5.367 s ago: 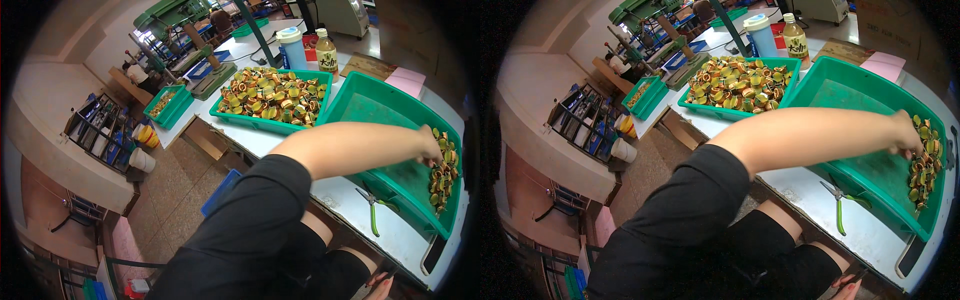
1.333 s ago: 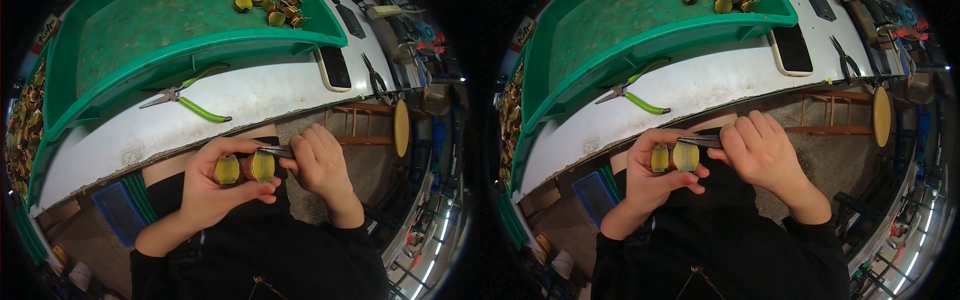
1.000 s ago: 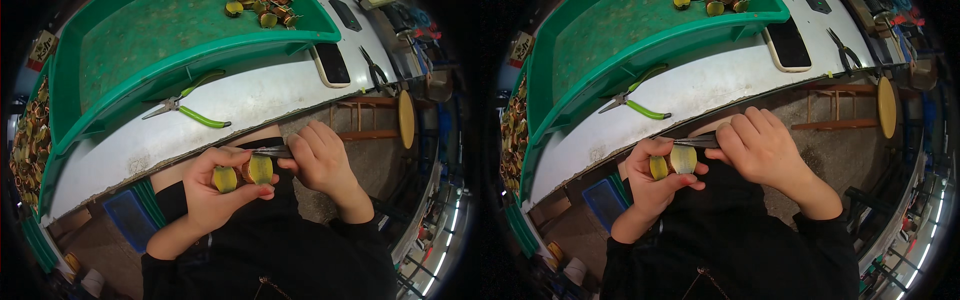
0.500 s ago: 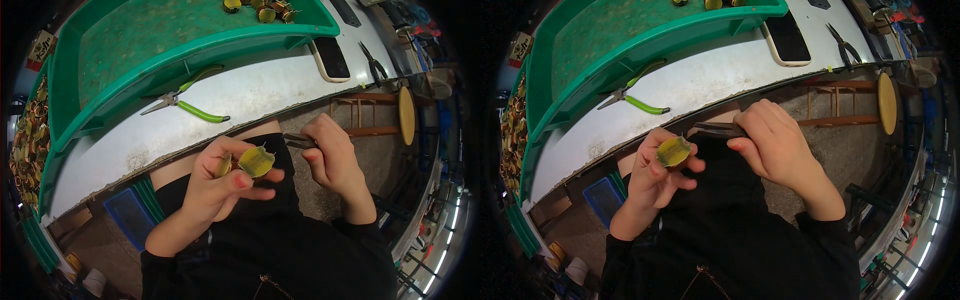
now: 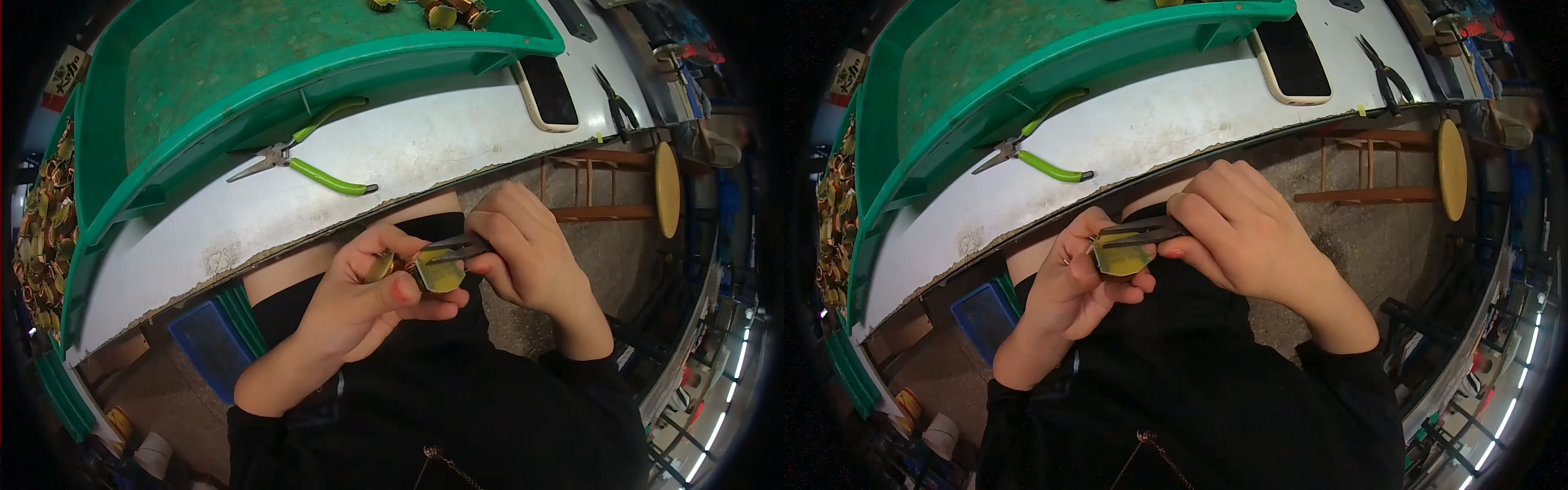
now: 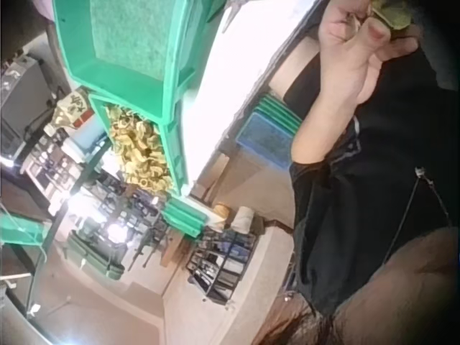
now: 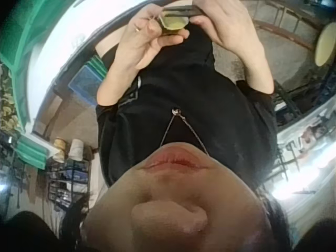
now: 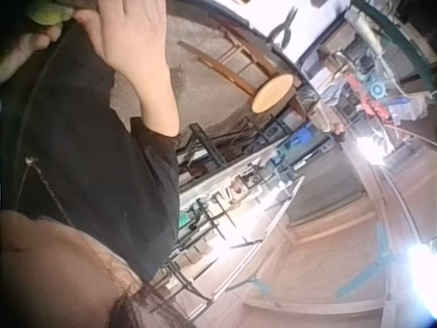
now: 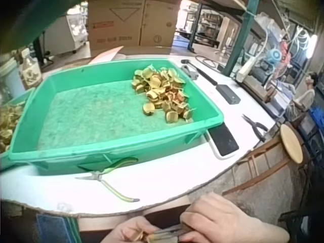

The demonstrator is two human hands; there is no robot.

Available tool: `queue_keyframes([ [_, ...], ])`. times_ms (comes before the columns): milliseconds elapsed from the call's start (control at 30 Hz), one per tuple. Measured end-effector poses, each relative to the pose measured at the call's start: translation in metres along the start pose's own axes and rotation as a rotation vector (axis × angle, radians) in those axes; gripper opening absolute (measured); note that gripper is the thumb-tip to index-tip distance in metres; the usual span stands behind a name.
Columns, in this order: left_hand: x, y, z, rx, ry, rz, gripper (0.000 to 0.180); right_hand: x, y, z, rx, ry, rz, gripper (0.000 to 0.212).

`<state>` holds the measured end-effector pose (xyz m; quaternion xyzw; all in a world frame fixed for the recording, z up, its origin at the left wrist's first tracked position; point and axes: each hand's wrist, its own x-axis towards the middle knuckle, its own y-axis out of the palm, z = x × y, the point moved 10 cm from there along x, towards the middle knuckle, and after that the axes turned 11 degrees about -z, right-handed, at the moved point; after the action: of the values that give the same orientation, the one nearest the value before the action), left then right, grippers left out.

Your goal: Trimming and sorting small gold-colored metal components at a workbench using nippers.

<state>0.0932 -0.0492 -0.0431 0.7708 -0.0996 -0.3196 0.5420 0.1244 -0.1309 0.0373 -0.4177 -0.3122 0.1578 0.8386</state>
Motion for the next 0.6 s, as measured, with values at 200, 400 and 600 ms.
queue_keyframes([
  [200, 0.0005, 0.0040, 0.0012, -0.002, -0.061, 0.049, 0.033, 0.0017, -0.0007, 0.0059, 0.052, -0.053, -0.013, 0.034],
  [400, 0.0030, 0.0040, 0.0018, 0.110, -0.090, 0.038, 0.030, -0.0008, -0.0013, 0.0066, 0.077, -0.062, -0.020, 0.034],
  [600, 0.0047, 0.0039, 0.0052, 0.091, -0.133, -0.008, 0.030, -0.0025, -0.0043, 0.0080, -0.027, -0.068, 0.020, 0.032],
])
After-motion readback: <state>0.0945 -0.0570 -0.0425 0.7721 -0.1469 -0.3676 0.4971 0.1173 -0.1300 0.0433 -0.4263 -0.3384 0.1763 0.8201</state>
